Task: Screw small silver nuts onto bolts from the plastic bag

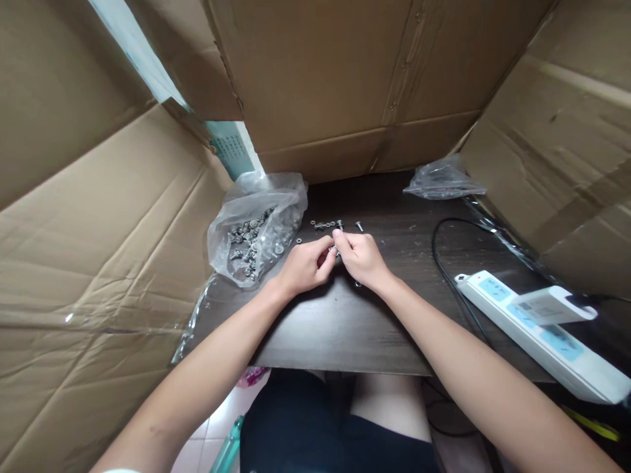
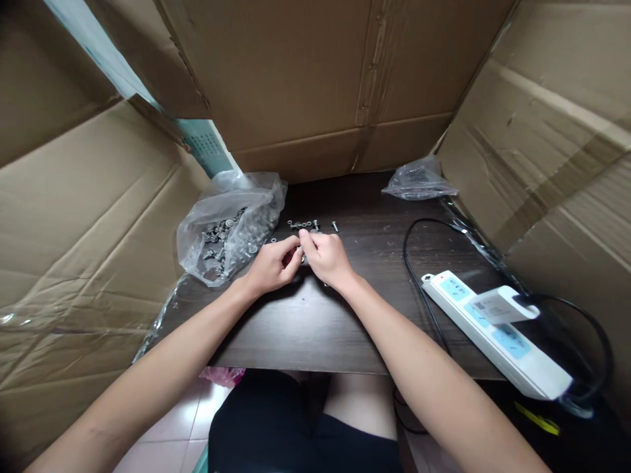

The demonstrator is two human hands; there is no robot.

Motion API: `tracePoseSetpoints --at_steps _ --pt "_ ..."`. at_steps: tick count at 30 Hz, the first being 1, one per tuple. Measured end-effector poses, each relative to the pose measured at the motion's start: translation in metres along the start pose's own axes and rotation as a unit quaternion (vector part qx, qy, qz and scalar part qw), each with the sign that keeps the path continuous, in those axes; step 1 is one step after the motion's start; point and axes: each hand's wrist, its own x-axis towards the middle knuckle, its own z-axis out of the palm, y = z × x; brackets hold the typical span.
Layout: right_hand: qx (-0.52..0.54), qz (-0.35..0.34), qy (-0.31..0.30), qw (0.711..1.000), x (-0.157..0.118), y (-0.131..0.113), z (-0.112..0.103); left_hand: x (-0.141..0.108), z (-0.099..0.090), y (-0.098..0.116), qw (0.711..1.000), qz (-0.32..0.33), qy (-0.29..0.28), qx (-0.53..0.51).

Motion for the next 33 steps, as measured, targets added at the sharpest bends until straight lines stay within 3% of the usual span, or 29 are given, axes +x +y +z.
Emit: tracePoseSetpoints --at_steps 6,18,33 --pt "-0.018 -0.008 0.017 1.000 -0.0010 0.0019 -0.0032 0.0028 -0.0010 0.0010 1.000 -0.002 0.010 -0.001" --pt "0.018 -0.050 -0.067 0.996 -0.0021 -0.0015 -0.0081 0.0008 -0.0021 -0.0036 0.999 -0.033 0.021 0.004" --pt "-0.020 -0.039 -0.039 0.998 0.0003 -0.0009 -0.0062 0.0011 -0.0006 -0.0046 0.999 -0.031 0.021 -0.001"
